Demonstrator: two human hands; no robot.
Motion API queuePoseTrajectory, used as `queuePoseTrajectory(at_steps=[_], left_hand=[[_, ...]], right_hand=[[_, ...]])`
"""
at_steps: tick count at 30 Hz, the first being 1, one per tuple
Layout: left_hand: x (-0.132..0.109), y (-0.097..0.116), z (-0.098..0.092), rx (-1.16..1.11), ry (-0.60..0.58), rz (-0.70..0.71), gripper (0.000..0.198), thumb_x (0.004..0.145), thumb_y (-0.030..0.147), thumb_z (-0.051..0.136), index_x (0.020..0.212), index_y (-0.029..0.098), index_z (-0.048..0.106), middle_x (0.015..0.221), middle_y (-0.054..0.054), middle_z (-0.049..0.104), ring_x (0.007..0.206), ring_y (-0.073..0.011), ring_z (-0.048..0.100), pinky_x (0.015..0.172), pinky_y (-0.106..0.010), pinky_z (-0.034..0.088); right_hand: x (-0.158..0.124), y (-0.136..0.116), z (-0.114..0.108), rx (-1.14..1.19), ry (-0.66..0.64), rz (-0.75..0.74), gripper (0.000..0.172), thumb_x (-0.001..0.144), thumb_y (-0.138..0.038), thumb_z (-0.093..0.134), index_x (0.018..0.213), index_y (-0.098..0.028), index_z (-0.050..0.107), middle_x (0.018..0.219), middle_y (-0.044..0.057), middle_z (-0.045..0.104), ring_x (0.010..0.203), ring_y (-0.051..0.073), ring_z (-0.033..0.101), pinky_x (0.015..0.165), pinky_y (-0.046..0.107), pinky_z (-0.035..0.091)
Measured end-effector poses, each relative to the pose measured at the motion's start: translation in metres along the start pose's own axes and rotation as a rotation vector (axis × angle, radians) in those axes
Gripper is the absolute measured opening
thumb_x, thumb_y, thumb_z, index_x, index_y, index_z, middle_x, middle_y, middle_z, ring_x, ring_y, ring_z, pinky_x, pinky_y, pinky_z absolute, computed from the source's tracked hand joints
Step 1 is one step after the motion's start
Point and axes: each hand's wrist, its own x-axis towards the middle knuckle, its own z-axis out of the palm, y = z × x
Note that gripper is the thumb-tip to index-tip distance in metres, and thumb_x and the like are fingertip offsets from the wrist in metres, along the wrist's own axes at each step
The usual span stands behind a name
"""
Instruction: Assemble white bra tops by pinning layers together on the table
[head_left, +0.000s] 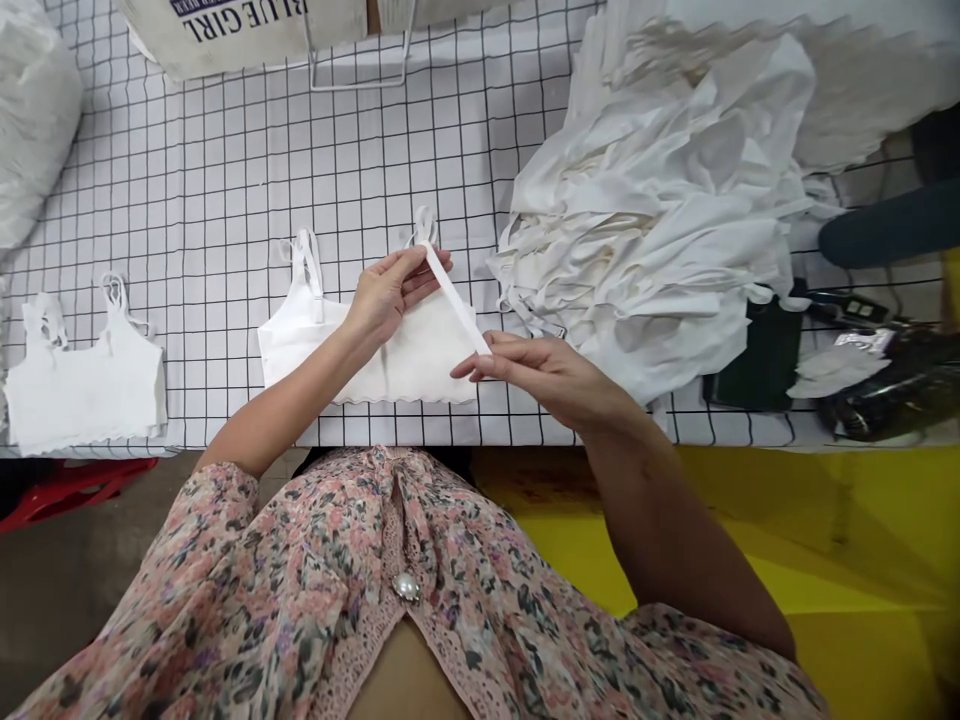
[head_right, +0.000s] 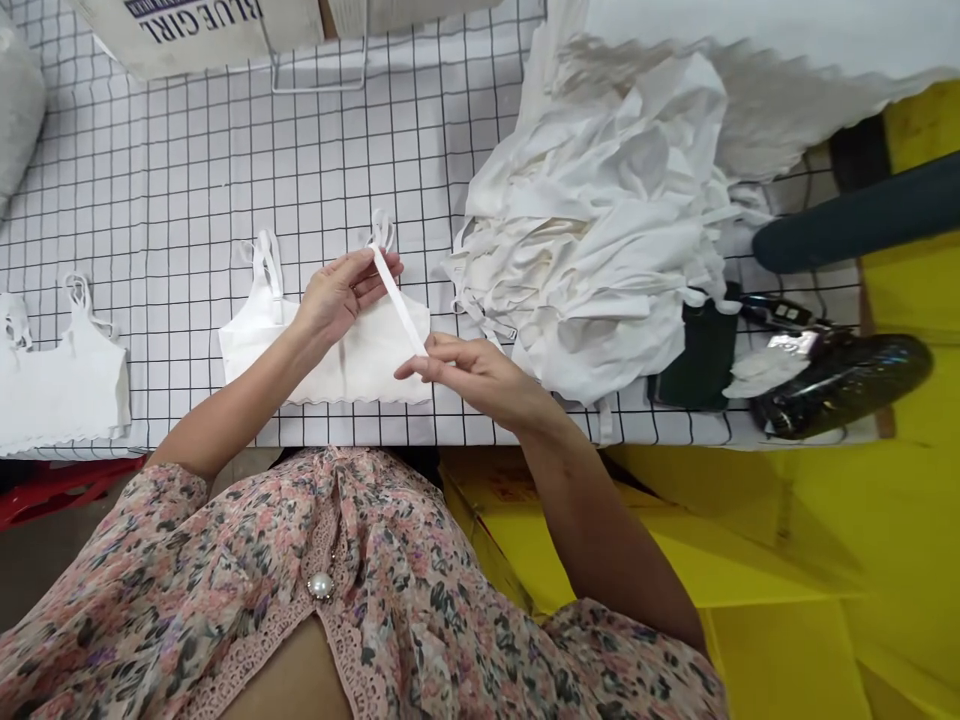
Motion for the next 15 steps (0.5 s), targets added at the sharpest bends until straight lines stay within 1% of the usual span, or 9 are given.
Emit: queuePoseTrajectory(at_steps=[2, 4, 6, 8, 9, 10, 12, 14, 15], left_hand=[[0.009, 0.01, -0.003, 0.104, -0.071, -0.007, 0.017, 0.105, 0.031, 0.078, 0.102, 0.015, 0.078, 0.111, -0.008, 0.086, 0.11, -0.0181, 0.083, 0.11, -0.035, 0.064], [0.016, 0.022, -0.008, 0.273, -0.139, -0.033, 0.019, 0.106, 0.03, 0.076, 0.097, 0.013, 0.079, 0.103, -0.008, 0.086, 0.096, -0.0159, 0.083, 0.099, -0.032, 0.067], [0.018, 0.032, -0.015, 0.461, -0.133, -0.013, 0.026, 0.107, 0.029, 0.073, 0.088, 0.013, 0.079, 0.089, -0.007, 0.083, 0.08, -0.0127, 0.079, 0.087, -0.028, 0.066], [0.012, 0.037, -0.023, 0.577, -0.089, 0.068, 0.03, 0.108, 0.029, 0.072, 0.083, 0.013, 0.079, 0.082, -0.006, 0.081, 0.073, -0.01, 0.074, 0.08, -0.025, 0.063], [0.006, 0.037, -0.026, 0.595, -0.092, 0.103, 0.03, 0.107, 0.031, 0.073, 0.083, 0.014, 0.08, 0.082, -0.006, 0.081, 0.073, -0.0094, 0.073, 0.079, -0.024, 0.062], [-0.001, 0.035, -0.029, 0.589, -0.124, 0.118, 0.029, 0.106, 0.034, 0.075, 0.086, 0.015, 0.082, 0.086, -0.006, 0.082, 0.075, -0.0094, 0.074, 0.08, -0.025, 0.062], [-0.017, 0.028, -0.032, 0.534, -0.245, 0.08, 0.024, 0.1, 0.041, 0.082, 0.097, 0.017, 0.086, 0.098, -0.007, 0.085, 0.084, -0.0115, 0.077, 0.086, -0.027, 0.064], [-0.032, 0.017, -0.032, 0.449, -0.319, 0.023, 0.032, 0.088, 0.045, 0.093, 0.105, 0.018, 0.088, 0.103, -0.007, 0.087, 0.09, -0.0144, 0.08, 0.089, -0.03, 0.065], [-0.038, 0.012, -0.032, 0.403, -0.314, 0.013, 0.037, 0.081, 0.046, 0.097, 0.104, 0.018, 0.088, 0.101, -0.007, 0.087, 0.089, -0.0153, 0.08, 0.089, -0.031, 0.065]], right_hand=[[0.014, -0.002, 0.002, 0.126, 0.053, 0.048, 0.051, 0.088, -0.077, 0.082, 0.095, -0.027, 0.091, 0.097, 0.008, 0.078, 0.093, 0.021, 0.071, 0.089, 0.039, 0.061], [0.029, -0.002, 0.005, 0.276, 0.123, 0.072, 0.052, 0.079, -0.076, 0.091, 0.091, -0.025, 0.09, 0.096, 0.007, 0.079, 0.082, 0.018, 0.069, 0.09, 0.042, 0.064], [0.043, -0.001, 0.008, 0.399, 0.192, 0.058, 0.052, 0.071, -0.072, 0.099, 0.083, -0.023, 0.086, 0.092, 0.006, 0.078, 0.073, 0.014, 0.063, 0.091, 0.044, 0.067], [0.055, 0.001, 0.01, 0.474, 0.231, 0.038, 0.052, 0.066, -0.068, 0.103, 0.075, -0.021, 0.082, 0.084, 0.004, 0.073, 0.07, 0.012, 0.058, 0.088, 0.043, 0.069], [0.06, 0.001, 0.011, 0.499, 0.239, 0.037, 0.052, 0.064, -0.067, 0.104, 0.074, -0.021, 0.081, 0.08, 0.003, 0.07, 0.069, 0.012, 0.057, 0.085, 0.042, 0.07], [0.064, 0.001, 0.012, 0.521, 0.244, 0.039, 0.053, 0.062, -0.066, 0.105, 0.075, -0.021, 0.081, 0.077, 0.002, 0.067, 0.069, 0.012, 0.056, 0.083, 0.041, 0.07], [0.071, 0.002, 0.014, 0.554, 0.246, 0.041, 0.054, 0.061, -0.065, 0.106, 0.08, -0.02, 0.083, 0.072, 0.0, 0.062, 0.068, 0.012, 0.056, 0.078, 0.039, 0.069], [0.075, 0.003, 0.016, 0.564, 0.248, 0.034, 0.055, 0.061, -0.065, 0.106, 0.082, -0.02, 0.083, 0.069, -0.001, 0.059, 0.068, 0.012, 0.058, 0.075, 0.037, 0.068], [0.076, 0.004, 0.016, 0.561, 0.251, 0.027, 0.055, 0.061, -0.065, 0.105, 0.083, -0.02, 0.083, 0.068, -0.001, 0.059, 0.068, 0.012, 0.059, 0.075, 0.037, 0.067]])
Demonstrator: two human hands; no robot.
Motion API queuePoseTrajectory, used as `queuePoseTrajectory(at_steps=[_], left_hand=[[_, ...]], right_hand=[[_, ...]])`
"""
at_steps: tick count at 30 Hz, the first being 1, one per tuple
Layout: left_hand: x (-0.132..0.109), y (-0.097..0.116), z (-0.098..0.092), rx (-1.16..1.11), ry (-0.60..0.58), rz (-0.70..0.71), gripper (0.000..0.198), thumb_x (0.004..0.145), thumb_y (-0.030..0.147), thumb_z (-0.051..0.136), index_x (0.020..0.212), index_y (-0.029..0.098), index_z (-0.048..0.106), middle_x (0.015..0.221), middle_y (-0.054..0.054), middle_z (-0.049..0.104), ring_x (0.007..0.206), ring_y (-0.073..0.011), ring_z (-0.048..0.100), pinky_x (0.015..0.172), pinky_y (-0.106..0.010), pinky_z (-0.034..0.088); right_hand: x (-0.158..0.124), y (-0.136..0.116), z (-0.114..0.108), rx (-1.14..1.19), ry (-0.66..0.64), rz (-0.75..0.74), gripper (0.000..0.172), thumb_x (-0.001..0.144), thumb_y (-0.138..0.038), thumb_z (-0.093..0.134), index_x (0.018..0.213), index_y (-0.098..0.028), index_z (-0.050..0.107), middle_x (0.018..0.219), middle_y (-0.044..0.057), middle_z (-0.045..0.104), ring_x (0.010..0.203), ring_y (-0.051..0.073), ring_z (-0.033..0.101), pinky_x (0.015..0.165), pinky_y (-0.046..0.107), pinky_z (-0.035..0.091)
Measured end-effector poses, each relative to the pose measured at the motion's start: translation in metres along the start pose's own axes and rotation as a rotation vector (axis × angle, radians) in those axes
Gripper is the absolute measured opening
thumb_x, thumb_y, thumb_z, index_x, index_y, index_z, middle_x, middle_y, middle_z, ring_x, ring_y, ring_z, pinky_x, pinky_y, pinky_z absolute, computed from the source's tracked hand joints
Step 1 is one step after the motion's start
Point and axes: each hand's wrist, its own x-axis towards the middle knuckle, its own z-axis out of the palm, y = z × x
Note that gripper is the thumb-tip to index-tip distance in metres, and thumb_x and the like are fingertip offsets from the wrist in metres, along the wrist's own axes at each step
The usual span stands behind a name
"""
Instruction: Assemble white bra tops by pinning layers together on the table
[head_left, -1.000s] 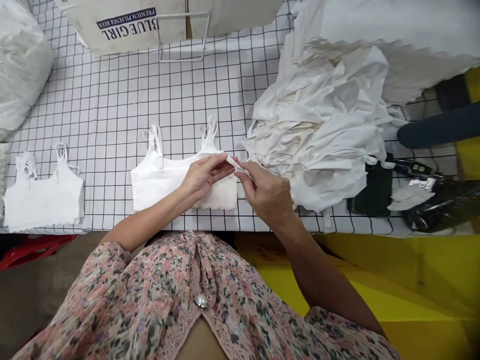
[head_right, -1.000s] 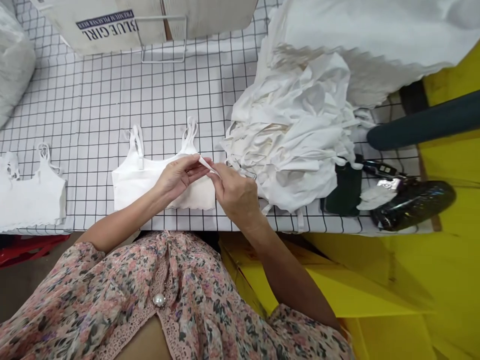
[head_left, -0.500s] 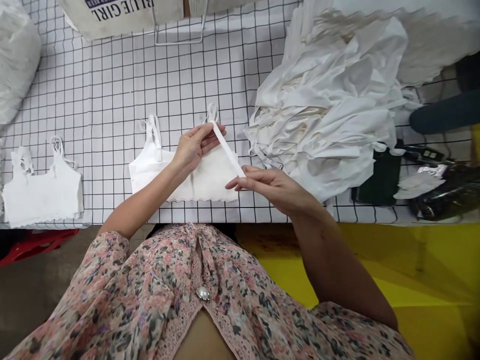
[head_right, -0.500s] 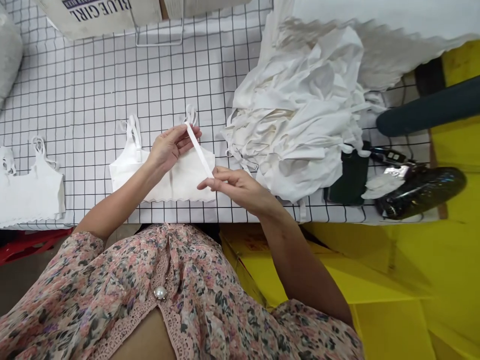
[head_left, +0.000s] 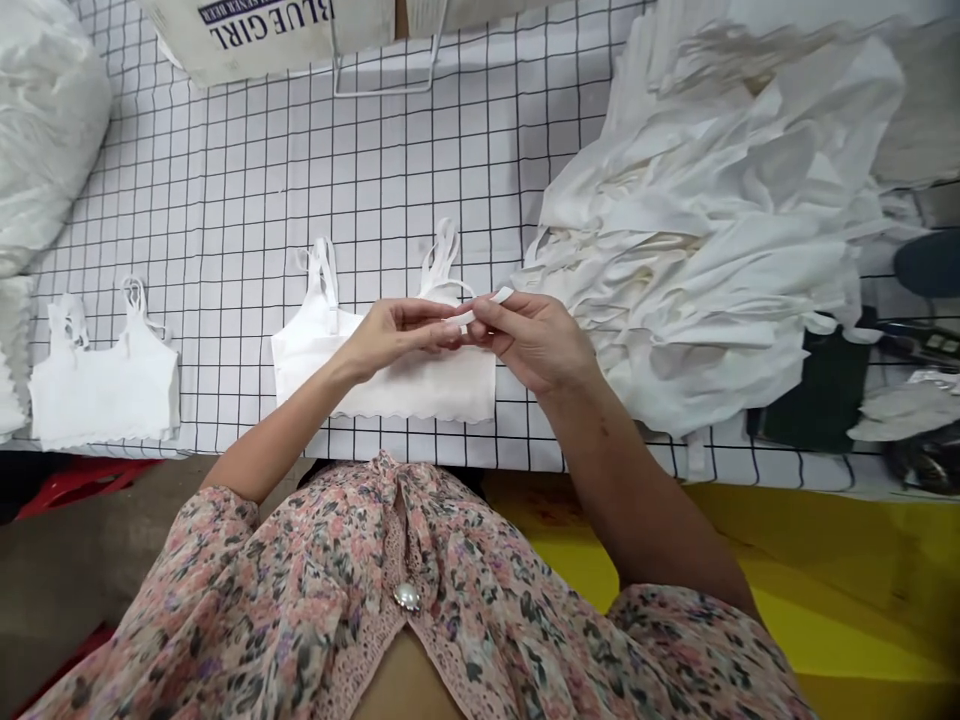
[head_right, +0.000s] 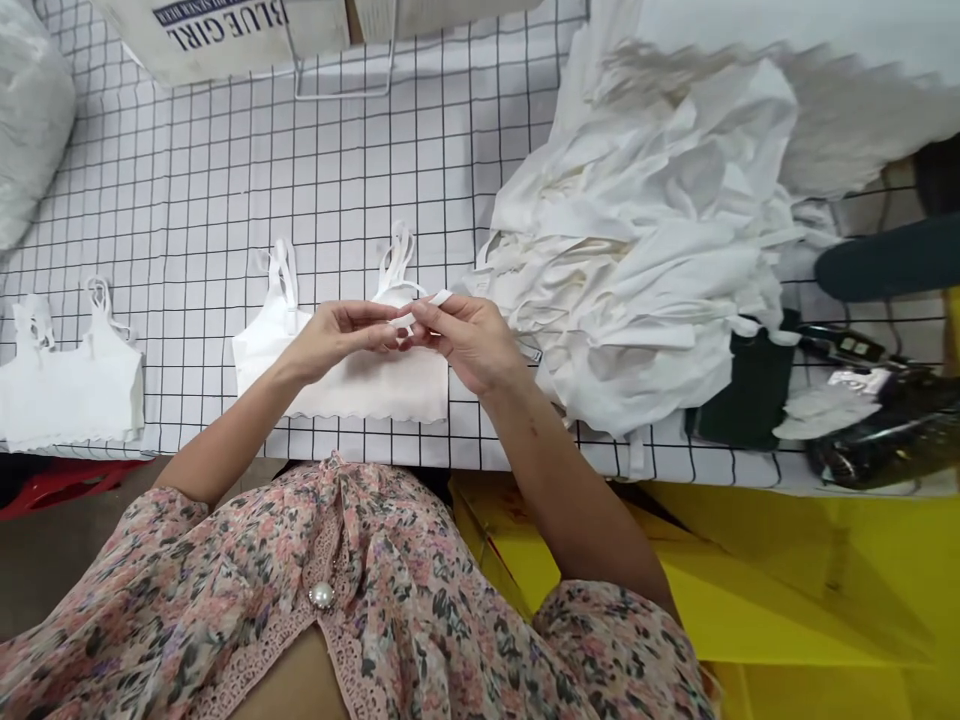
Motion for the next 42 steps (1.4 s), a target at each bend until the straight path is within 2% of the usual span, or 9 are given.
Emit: queuePoseTrajectory(at_steps=[3, 6, 8, 10, 13, 17, 20, 26, 42], left_hand=[[-0.008, -0.008, 0.009, -0.099, 0.111, 0.027, 0.039, 0.074, 0.049, 0.1, 0.092, 0.018, 0.087, 0.086, -0.006, 0.083, 0.079, -0.0147, 0.077, 0.084, -0.032, 0.065], [-0.01, -0.007, 0.011, -0.07, 0.174, 0.061, 0.03, 0.079, 0.045, 0.097, 0.088, 0.019, 0.086, 0.081, -0.004, 0.08, 0.074, -0.0138, 0.073, 0.082, -0.033, 0.063], [-0.011, -0.002, 0.012, -0.004, 0.189, 0.08, 0.022, 0.082, 0.039, 0.096, 0.085, 0.02, 0.086, 0.081, -0.003, 0.078, 0.075, -0.0138, 0.071, 0.082, -0.034, 0.061], [-0.011, 0.003, 0.013, 0.051, 0.189, 0.109, 0.018, 0.085, 0.035, 0.094, 0.082, 0.02, 0.084, 0.082, -0.003, 0.077, 0.075, -0.0139, 0.069, 0.081, -0.034, 0.059], [-0.01, 0.01, 0.015, 0.094, 0.179, 0.167, 0.017, 0.091, 0.033, 0.091, 0.082, 0.021, 0.082, 0.085, -0.003, 0.077, 0.076, -0.0137, 0.066, 0.078, -0.034, 0.055], [-0.01, 0.007, 0.01, 0.225, 0.21, 0.239, 0.015, 0.1, 0.034, 0.078, 0.09, 0.023, 0.08, 0.094, -0.004, 0.077, 0.084, -0.0158, 0.068, 0.082, -0.033, 0.054], [-0.012, -0.011, -0.003, 0.538, 0.263, 0.35, 0.005, 0.097, 0.028, 0.079, 0.098, 0.024, 0.076, 0.103, -0.004, 0.077, 0.097, -0.0192, 0.067, 0.091, -0.036, 0.051], [-0.016, -0.056, -0.022, 1.072, 0.348, 0.367, 0.024, 0.09, 0.028, 0.09, 0.104, 0.025, 0.07, 0.097, -0.001, 0.072, 0.097, -0.023, 0.057, 0.09, -0.039, 0.039], [-0.021, -0.068, -0.009, 1.061, 0.275, 0.449, 0.015, 0.107, 0.035, 0.071, 0.097, 0.03, 0.08, 0.082, 0.001, 0.066, 0.095, -0.0217, 0.057, 0.102, -0.044, 0.034]], right_hand=[[0.0, 0.001, -0.005, -0.108, 0.006, -0.014, 0.055, 0.069, -0.07, 0.099, 0.081, -0.02, 0.08, 0.068, 0.001, 0.06, 0.068, 0.015, 0.061, 0.075, 0.04, 0.066], [-0.006, -0.004, -0.015, -0.511, 0.169, -0.202, 0.045, 0.081, -0.065, 0.093, 0.08, -0.022, 0.077, 0.072, 0.004, 0.066, 0.069, 0.019, 0.062, 0.077, 0.045, 0.065], [-0.01, -0.009, -0.018, -0.793, 0.254, -0.451, 0.033, 0.087, -0.056, 0.091, 0.092, -0.024, 0.082, 0.091, 0.009, 0.077, 0.088, 0.026, 0.071, 0.091, 0.051, 0.064], [-0.013, -0.015, -0.016, -0.912, 0.147, -0.607, 0.028, 0.092, -0.048, 0.087, 0.111, -0.028, 0.084, 0.117, 0.009, 0.081, 0.116, 0.031, 0.073, 0.109, 0.056, 0.06], [-0.01, -0.018, -0.007, -0.875, -0.069, -0.567, 0.02, 0.1, -0.043, 0.078, 0.114, -0.031, 0.085, 0.116, 0.006, 0.083, 0.117, 0.028, 0.075, 0.108, 0.051, 0.061], [-0.002, -0.014, -0.003, -0.873, 0.013, -0.56, 0.012, 0.098, -0.039, 0.08, 0.093, -0.029, 0.084, 0.089, 0.004, 0.078, 0.093, 0.025, 0.071, 0.093, 0.048, 0.06], [0.002, -0.009, -0.008, -0.866, 0.026, -0.597, 0.011, 0.098, -0.034, 0.078, 0.089, -0.029, 0.081, 0.085, 0.004, 0.076, 0.089, 0.024, 0.069, 0.093, 0.048, 0.058], [0.002, 0.001, -0.012, -0.86, -0.007, -0.535, 0.013, 0.099, -0.038, 0.078, 0.089, -0.029, 0.08, 0.087, 0.005, 0.076, 0.092, 0.026, 0.07, 0.09, 0.048, 0.06], [-0.008, 0.017, -0.013, -1.019, -0.109, -0.619, 0.012, 0.102, -0.041, 0.076, 0.093, -0.033, 0.078, 0.089, 0.004, 0.077, 0.099, 0.028, 0.071, 0.099, 0.053, 0.055]])
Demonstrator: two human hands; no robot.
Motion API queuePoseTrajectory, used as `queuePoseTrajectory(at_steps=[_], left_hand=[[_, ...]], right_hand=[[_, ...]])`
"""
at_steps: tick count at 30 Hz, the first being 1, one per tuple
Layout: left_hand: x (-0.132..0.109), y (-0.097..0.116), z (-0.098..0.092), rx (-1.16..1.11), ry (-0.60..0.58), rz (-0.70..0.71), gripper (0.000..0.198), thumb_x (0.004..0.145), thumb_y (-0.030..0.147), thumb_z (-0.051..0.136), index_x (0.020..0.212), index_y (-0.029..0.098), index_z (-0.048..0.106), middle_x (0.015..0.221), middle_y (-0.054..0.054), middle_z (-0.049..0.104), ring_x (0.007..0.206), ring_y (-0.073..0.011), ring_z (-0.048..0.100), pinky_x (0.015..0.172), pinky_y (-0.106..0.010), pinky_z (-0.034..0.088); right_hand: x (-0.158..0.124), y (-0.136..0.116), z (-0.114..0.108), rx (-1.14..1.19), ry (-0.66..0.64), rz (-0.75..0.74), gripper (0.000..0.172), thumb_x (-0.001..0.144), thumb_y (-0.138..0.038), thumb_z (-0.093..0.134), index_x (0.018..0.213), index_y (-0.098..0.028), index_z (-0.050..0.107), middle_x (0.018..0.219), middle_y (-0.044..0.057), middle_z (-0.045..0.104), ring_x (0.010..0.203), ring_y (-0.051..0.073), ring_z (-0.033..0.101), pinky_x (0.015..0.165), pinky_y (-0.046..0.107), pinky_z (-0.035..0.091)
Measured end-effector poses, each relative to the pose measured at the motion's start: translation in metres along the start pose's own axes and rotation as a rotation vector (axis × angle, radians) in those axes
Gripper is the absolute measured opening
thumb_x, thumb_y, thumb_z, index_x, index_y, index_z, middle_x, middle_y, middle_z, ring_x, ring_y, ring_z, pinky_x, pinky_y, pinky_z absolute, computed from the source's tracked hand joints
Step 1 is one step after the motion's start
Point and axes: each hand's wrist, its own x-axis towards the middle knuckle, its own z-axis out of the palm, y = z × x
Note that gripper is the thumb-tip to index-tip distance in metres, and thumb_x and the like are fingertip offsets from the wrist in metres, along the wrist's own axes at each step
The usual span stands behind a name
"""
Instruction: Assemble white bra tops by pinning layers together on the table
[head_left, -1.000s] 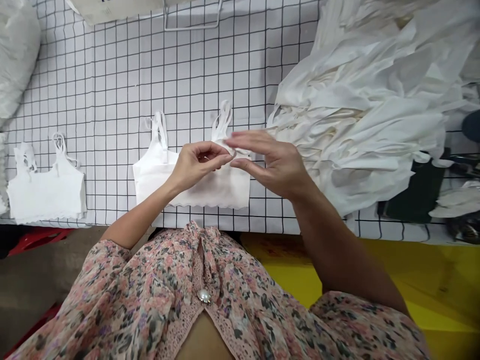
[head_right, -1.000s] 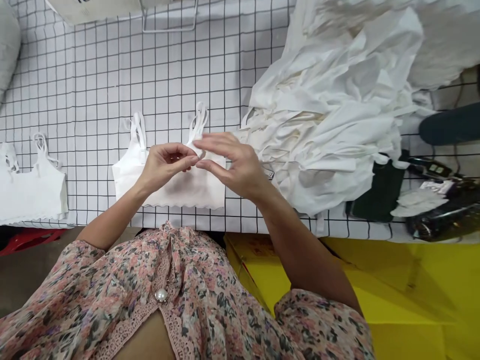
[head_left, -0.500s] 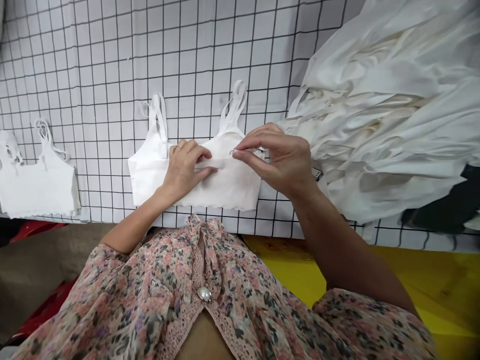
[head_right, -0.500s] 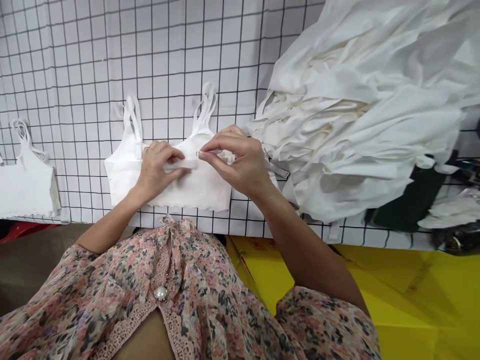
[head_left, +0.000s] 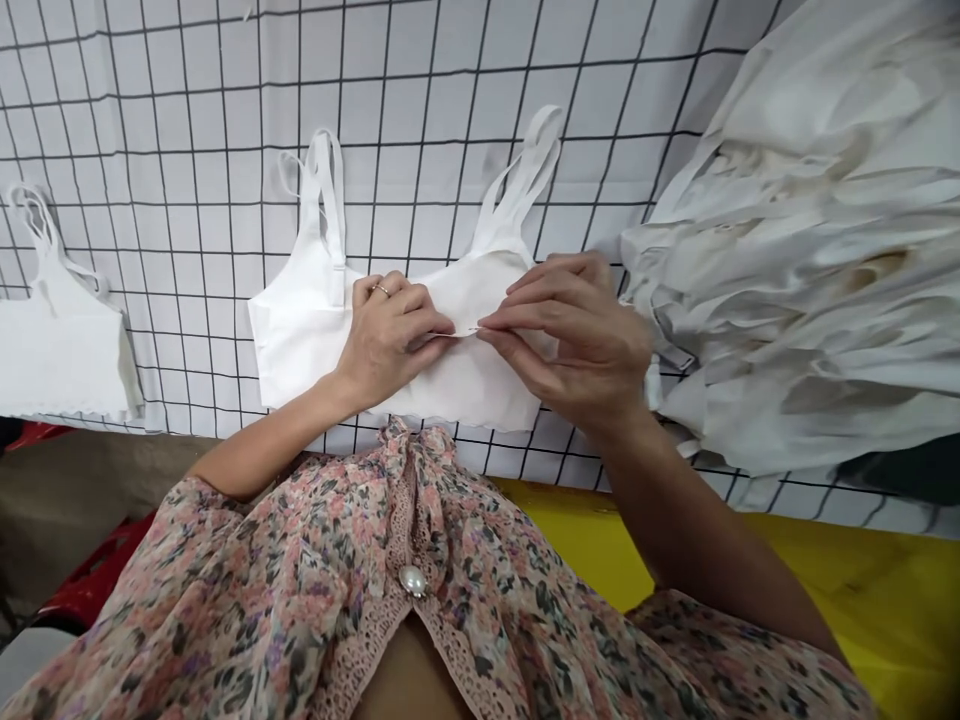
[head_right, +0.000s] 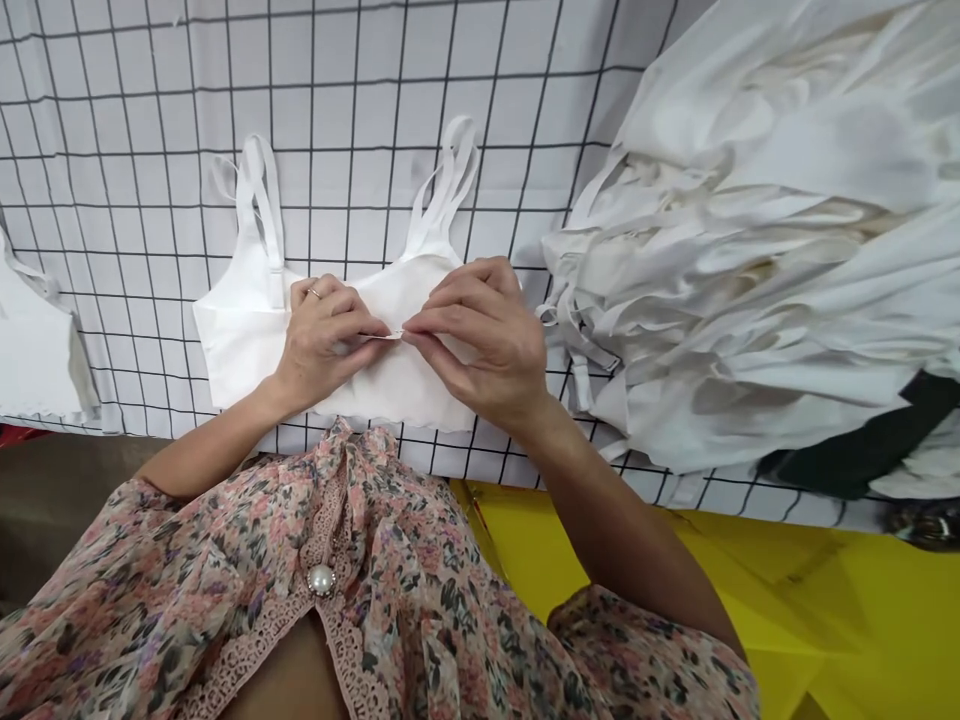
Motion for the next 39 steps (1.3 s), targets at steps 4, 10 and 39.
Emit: queuePoseTrajectory(at_steps=[4, 10, 39], left_hand=[[0.0, 0.002, 0.0, -0.002, -0.037, -0.016, 0.014, 0.107, 0.033, 0.07, 0.096, 0.03, 0.079, 0.084, 0.001, 0.067, 0.096, -0.0217, 0.058, 0.106, -0.045, 0.035], [0.0, 0.005, -0.001, 0.012, -0.059, -0.011, 0.016, 0.107, 0.029, 0.067, 0.095, 0.031, 0.078, 0.082, 0.001, 0.065, 0.093, -0.0219, 0.058, 0.107, -0.045, 0.037], [-0.003, 0.002, 0.004, 0.044, 0.096, 0.171, 0.021, 0.111, 0.026, 0.055, 0.096, 0.027, 0.069, 0.085, 0.002, 0.064, 0.099, -0.019, 0.061, 0.104, -0.041, 0.043]], right_hand=[[-0.002, 0.0, -0.001, 0.002, -0.085, -0.02, 0.006, 0.101, -0.039, 0.077, 0.097, -0.036, 0.08, 0.089, 0.004, 0.075, 0.104, 0.028, 0.071, 0.112, 0.057, 0.052], [-0.007, 0.001, 0.003, -0.073, -0.129, 0.009, 0.017, 0.103, -0.044, 0.07, 0.092, -0.037, 0.081, 0.086, 0.003, 0.076, 0.104, 0.029, 0.072, 0.122, 0.063, 0.047], [-0.013, 0.001, 0.012, -0.146, 0.139, -0.258, 0.013, 0.099, -0.028, 0.078, 0.099, -0.041, 0.077, 0.082, -0.009, 0.076, 0.094, 0.019, 0.07, 0.117, 0.047, 0.053]])
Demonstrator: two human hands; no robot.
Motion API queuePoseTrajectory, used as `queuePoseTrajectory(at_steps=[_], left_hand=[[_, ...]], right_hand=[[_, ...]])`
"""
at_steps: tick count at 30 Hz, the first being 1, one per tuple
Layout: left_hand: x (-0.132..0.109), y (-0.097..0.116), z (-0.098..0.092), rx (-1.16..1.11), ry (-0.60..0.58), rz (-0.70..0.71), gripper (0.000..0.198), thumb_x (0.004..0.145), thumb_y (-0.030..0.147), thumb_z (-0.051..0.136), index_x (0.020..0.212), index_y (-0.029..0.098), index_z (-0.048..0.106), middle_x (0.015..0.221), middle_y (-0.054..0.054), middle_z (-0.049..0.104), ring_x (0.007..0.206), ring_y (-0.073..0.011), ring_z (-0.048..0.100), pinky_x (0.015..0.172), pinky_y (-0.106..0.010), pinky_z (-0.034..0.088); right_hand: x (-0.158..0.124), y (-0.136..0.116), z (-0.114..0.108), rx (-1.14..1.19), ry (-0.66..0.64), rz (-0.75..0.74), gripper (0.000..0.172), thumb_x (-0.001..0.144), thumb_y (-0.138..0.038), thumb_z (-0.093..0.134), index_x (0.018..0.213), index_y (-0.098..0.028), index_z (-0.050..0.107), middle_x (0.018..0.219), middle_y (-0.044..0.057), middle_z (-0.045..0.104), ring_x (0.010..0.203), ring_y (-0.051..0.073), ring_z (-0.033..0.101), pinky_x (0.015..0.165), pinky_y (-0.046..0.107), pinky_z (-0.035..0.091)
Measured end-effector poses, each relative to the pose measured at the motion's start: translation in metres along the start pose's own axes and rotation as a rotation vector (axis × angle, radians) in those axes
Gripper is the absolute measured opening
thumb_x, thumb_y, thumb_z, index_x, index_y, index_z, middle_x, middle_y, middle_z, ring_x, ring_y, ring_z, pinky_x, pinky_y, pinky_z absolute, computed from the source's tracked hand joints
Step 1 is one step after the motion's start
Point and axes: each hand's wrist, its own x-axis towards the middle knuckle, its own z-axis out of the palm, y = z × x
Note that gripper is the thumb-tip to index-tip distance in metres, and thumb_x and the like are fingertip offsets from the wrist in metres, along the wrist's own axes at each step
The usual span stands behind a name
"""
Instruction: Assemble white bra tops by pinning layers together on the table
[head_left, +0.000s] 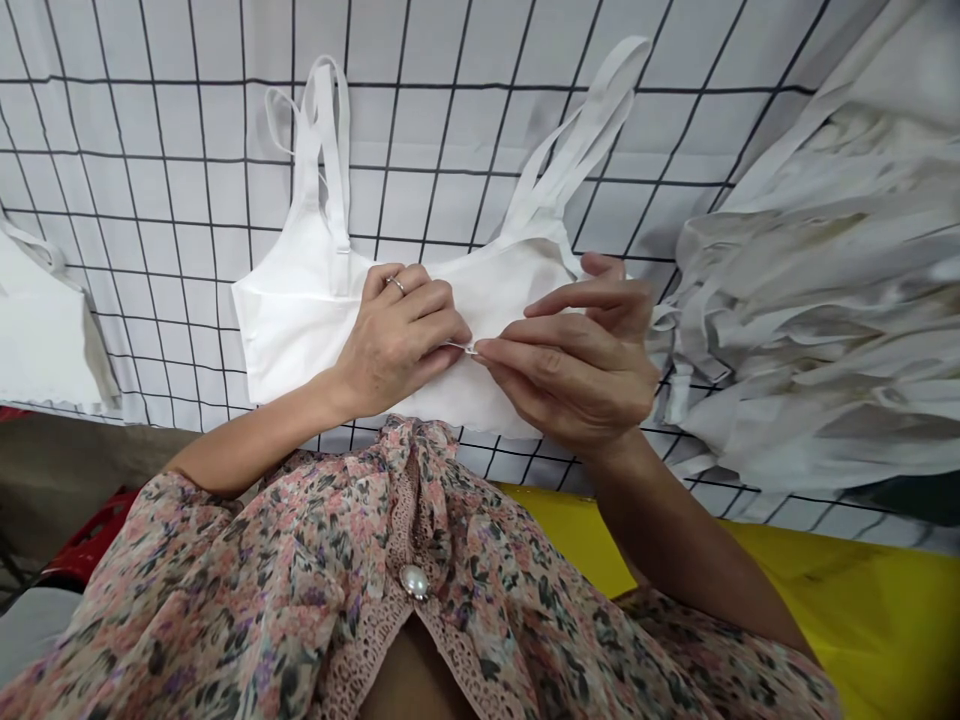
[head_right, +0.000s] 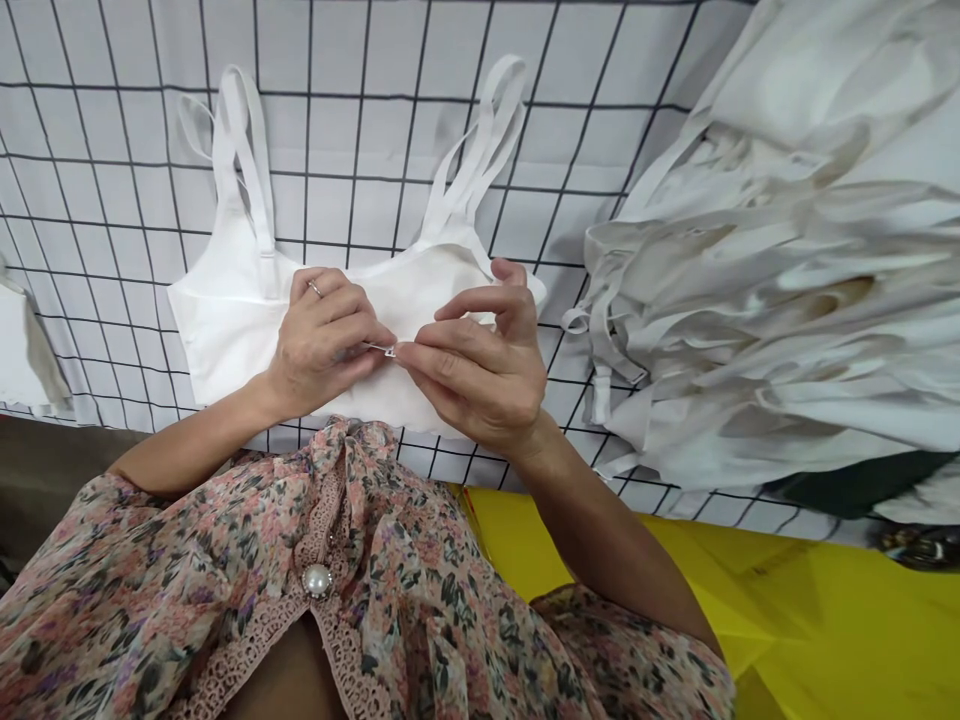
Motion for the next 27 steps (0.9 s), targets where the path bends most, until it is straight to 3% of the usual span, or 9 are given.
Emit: queuePoseTrajectory(at_steps=[4, 8, 16, 21, 27], left_hand=[[0.001, 0.0, -0.001, 0.011, 0.031, 0.024, 0.026, 0.114, 0.029, 0.052, 0.093, 0.026, 0.067, 0.085, 0.002, 0.066, 0.098, -0.0186, 0.063, 0.103, -0.04, 0.043], [0.002, 0.002, -0.004, 0.019, -0.114, -0.049, 0.032, 0.116, 0.032, 0.048, 0.092, 0.028, 0.069, 0.084, 0.001, 0.065, 0.098, -0.02, 0.064, 0.107, -0.042, 0.043], [0.002, 0.0, -0.006, -0.016, -0.177, -0.097, 0.031, 0.115, 0.03, 0.05, 0.092, 0.029, 0.071, 0.085, 0.001, 0.065, 0.097, -0.0201, 0.062, 0.111, -0.044, 0.043], [0.0, -0.004, -0.003, -0.031, -0.065, -0.008, 0.027, 0.114, 0.03, 0.054, 0.094, 0.03, 0.073, 0.084, 0.002, 0.066, 0.092, -0.0201, 0.059, 0.106, -0.043, 0.043], [0.0, -0.009, 0.001, 0.008, -0.104, -0.051, 0.015, 0.108, 0.035, 0.07, 0.096, 0.028, 0.076, 0.086, 0.002, 0.067, 0.093, -0.0196, 0.058, 0.105, -0.043, 0.042]], right_hand=[[-0.001, -0.001, -0.002, -0.009, -0.035, 0.023, 0.02, 0.099, -0.028, 0.078, 0.104, -0.047, 0.079, 0.083, -0.01, 0.075, 0.094, 0.018, 0.071, 0.12, 0.047, 0.051], [0.002, -0.004, -0.001, 0.014, 0.008, -0.017, 0.031, 0.096, -0.019, 0.08, 0.112, -0.046, 0.079, 0.086, -0.008, 0.076, 0.095, 0.02, 0.07, 0.119, 0.049, 0.052], [0.004, -0.003, -0.002, -0.042, 0.016, -0.096, 0.015, 0.098, -0.017, 0.077, 0.098, -0.031, 0.072, 0.083, -0.007, 0.076, 0.091, 0.018, 0.071, 0.116, 0.049, 0.055], [0.011, -0.002, -0.014, -0.097, -0.172, -0.106, 0.014, 0.102, -0.015, 0.07, 0.095, -0.026, 0.072, 0.086, -0.001, 0.075, 0.097, 0.021, 0.07, 0.114, 0.055, 0.052], [0.038, 0.005, -0.02, -0.122, -0.383, -0.225, 0.026, 0.11, -0.014, 0.056, 0.087, -0.022, 0.065, 0.085, 0.004, 0.069, 0.102, 0.023, 0.062, 0.102, 0.049, 0.056]])
